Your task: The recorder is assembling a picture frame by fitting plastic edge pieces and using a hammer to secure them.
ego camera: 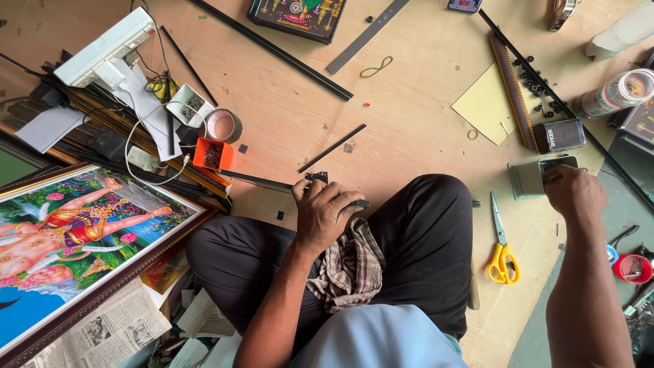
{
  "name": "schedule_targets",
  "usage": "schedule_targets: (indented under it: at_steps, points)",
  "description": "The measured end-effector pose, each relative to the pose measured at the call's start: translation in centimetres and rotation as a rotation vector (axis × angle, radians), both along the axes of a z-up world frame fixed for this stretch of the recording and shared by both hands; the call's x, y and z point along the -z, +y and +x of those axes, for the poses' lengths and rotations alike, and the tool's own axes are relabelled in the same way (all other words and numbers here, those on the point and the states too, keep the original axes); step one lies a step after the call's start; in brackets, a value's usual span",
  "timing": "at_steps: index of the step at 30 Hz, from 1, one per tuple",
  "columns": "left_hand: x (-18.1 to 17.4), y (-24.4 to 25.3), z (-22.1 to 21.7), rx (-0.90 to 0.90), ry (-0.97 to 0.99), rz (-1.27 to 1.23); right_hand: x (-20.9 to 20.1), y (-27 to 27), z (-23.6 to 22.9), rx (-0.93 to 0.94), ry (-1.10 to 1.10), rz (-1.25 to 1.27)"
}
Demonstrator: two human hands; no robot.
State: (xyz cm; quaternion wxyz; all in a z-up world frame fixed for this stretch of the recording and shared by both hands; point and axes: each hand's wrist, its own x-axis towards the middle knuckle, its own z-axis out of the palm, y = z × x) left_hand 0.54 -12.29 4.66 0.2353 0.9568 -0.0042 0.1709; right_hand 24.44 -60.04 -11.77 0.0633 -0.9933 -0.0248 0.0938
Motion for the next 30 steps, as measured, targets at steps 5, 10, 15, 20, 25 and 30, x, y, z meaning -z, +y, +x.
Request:
schedule_targets:
  at_steps: [5,10,15,20,25,30]
  points:
    - [0.9,0.1,0.0,-0.039,-0.040,0.023,-0.9,-0.1,-1.1,0.029,-0.078,0.080]
    - [0.7,-0.3,-0.2,-0.068,-0.104,0.039,-0.9,-0.9,-2.1,0.069,-0.323,0.218]
    - [1.1,-0.6,-0.4,-0.030,-0.133,0.037,-1.6,-0.5,-3.5,0.095,-0.362,0.454]
    - [1.7,-0.2,-0.4,0.019,-0.129,0.054,-5.3,3.8,-4.6,0.192,-0.238,0.913]
    - [1.4,-0.1,0.2,0.009,-0.157,0.078,-8.2,7.0,-5.2,0.172,-0.112,1.492]
    - [1.6,-0.1,0.5,0.007,-0.139,0.064,-10.6,11.6,-6.6,0.036,-0.084,1.465]
